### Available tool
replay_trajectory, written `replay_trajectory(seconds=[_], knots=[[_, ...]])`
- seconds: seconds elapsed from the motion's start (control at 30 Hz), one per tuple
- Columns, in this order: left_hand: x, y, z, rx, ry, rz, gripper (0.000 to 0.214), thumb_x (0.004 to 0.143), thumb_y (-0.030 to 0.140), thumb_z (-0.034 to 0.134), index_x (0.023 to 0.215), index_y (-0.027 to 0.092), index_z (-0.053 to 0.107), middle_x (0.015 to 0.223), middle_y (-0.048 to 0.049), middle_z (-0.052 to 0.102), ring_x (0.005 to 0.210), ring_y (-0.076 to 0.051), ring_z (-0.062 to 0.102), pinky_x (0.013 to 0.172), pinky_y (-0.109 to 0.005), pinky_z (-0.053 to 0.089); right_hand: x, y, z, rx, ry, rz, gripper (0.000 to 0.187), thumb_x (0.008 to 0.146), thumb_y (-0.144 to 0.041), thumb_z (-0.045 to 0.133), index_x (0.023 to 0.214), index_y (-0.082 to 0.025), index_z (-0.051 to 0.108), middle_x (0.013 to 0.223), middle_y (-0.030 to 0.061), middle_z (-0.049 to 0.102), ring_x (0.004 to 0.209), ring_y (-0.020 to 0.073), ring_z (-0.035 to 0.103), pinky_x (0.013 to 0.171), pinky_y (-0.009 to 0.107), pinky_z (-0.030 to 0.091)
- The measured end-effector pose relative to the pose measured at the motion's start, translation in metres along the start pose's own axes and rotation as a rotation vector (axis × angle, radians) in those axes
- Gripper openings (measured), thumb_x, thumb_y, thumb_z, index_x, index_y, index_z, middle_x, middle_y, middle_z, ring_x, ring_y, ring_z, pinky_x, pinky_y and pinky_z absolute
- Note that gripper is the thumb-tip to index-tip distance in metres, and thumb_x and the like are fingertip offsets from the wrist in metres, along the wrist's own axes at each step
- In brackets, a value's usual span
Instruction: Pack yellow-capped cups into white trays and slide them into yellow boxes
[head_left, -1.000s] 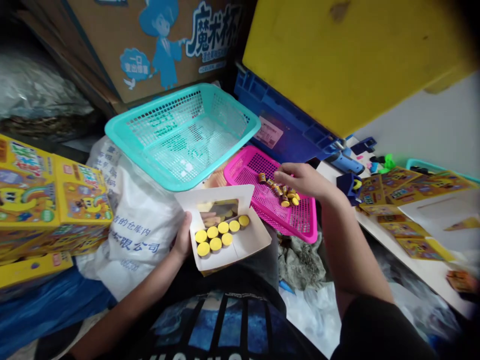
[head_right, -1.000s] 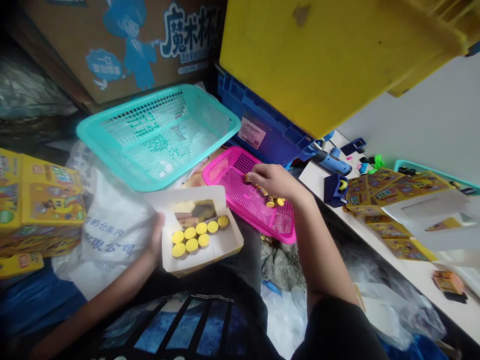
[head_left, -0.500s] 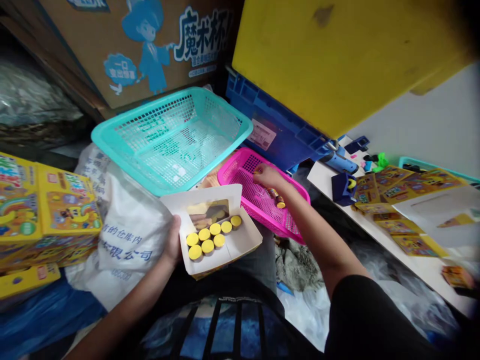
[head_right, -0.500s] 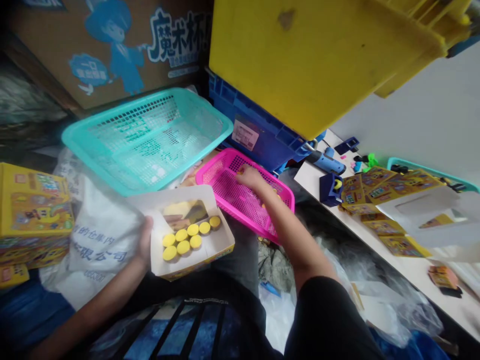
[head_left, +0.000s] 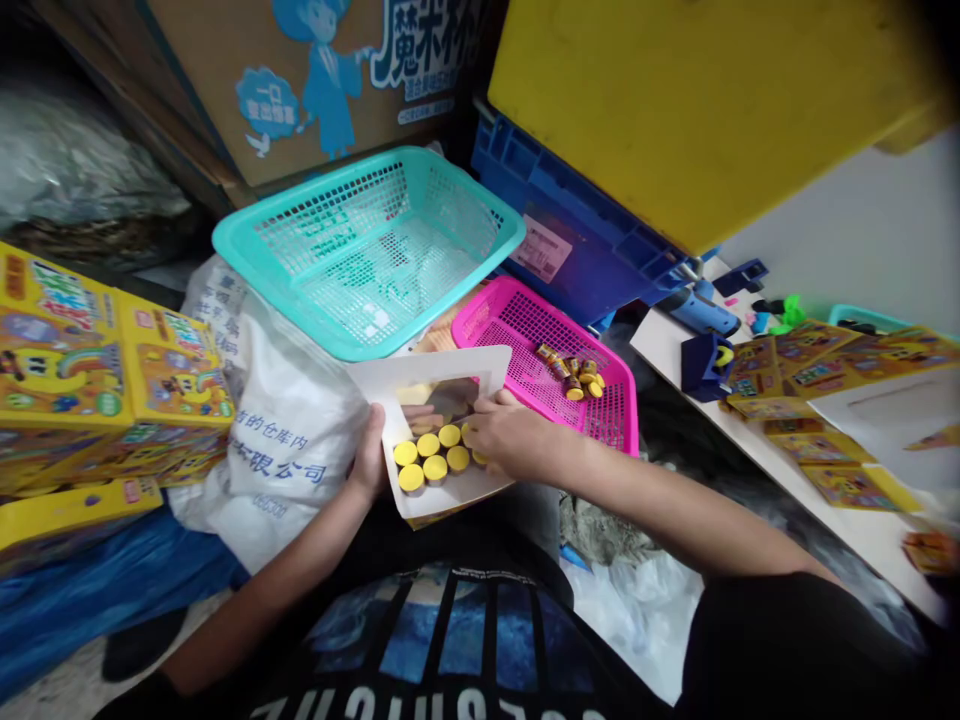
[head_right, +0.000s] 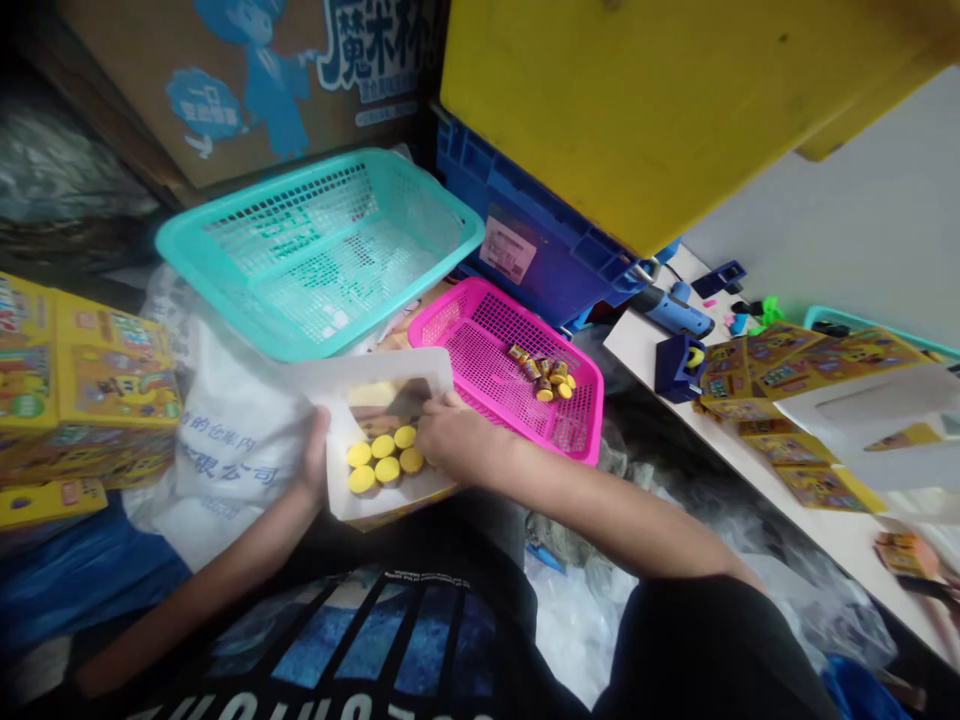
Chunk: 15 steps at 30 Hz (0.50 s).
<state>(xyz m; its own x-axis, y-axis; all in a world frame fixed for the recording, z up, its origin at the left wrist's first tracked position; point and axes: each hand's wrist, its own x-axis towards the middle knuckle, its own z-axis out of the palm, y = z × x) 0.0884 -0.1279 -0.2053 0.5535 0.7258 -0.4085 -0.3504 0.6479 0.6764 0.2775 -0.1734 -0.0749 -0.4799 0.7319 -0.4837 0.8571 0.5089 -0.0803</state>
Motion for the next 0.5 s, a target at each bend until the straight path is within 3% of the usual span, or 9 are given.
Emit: replay_trajectory(seconds=[0.1,0.2,0.27,0.37,0.43,0.5], knots=[[-0.002,-0.002,-0.003,-0.006,0.027,0.010,0.068,0.076,0.079,0.064,0.094,0.016,0.077,0.102,-0.0197,0.080,0.122,-0.044,0.066,0.098,-0.054,0.058,-0.006,0.007,-0.006,0.094,0.096,-0.044,0.025,0.089,-0.024,0.072,0.112,-0.012,0.073,0.114,0.0158,0.073,0.118,0.0330,0.057,0.101,0.047,0.039],[-0.002,-0.002,-0.006,-0.012,0.024,-0.018,0.071,0.079,0.079,0.060,0.098,0.013,0.076,0.107,-0.0213,0.079,0.118,-0.043,0.069,0.099,-0.054,0.057,-0.038,0.036,-0.027,0.362,0.249,0.012,0.024,0.096,-0.037,0.066,0.106,-0.017,0.073,0.109,0.0112,0.074,0.108,0.0262,0.063,0.095,0.039,0.044],[-0.002,-0.002,-0.007,-0.023,0.007,-0.022,0.073,0.079,0.080,0.061,0.101,0.012,0.076,0.109,-0.0217,0.079,0.117,-0.042,0.070,0.101,-0.054,0.056,-0.056,0.069,-0.034,0.456,0.292,0.267,0.031,0.102,-0.041,0.053,0.098,-0.018,0.073,0.095,0.0079,0.074,0.090,0.0213,0.066,0.082,0.032,0.047],[-0.001,-0.002,-0.010,-0.069,-0.007,-0.016,0.069,0.080,0.077,0.063,0.105,0.014,0.075,0.111,-0.0199,0.079,0.122,-0.042,0.068,0.103,-0.056,0.055,-0.058,0.126,-0.020,0.376,0.169,0.779,0.032,0.105,-0.034,0.046,0.098,-0.017,0.072,0.094,0.0089,0.075,0.086,0.0208,0.068,0.076,0.030,0.046],[0.000,-0.002,-0.010,-0.105,-0.008,-0.038,0.068,0.079,0.076,0.064,0.110,0.016,0.075,0.114,-0.0183,0.079,0.125,-0.043,0.066,0.102,-0.057,0.056,-0.043,0.155,0.001,0.334,0.089,0.921,0.022,0.102,-0.025,0.052,0.106,-0.014,0.071,0.105,0.0131,0.076,0.096,0.0228,0.069,0.081,0.030,0.048],[0.000,-0.001,-0.010,-0.122,0.002,-0.067,0.072,0.074,0.077,0.069,0.113,0.016,0.074,0.116,-0.0178,0.079,0.124,-0.044,0.066,0.101,-0.059,0.057,-0.022,0.170,0.024,0.334,0.068,0.942,0.023,0.100,-0.024,0.058,0.117,-0.012,0.068,0.114,0.0144,0.074,0.102,0.0236,0.069,0.086,0.034,0.052]])
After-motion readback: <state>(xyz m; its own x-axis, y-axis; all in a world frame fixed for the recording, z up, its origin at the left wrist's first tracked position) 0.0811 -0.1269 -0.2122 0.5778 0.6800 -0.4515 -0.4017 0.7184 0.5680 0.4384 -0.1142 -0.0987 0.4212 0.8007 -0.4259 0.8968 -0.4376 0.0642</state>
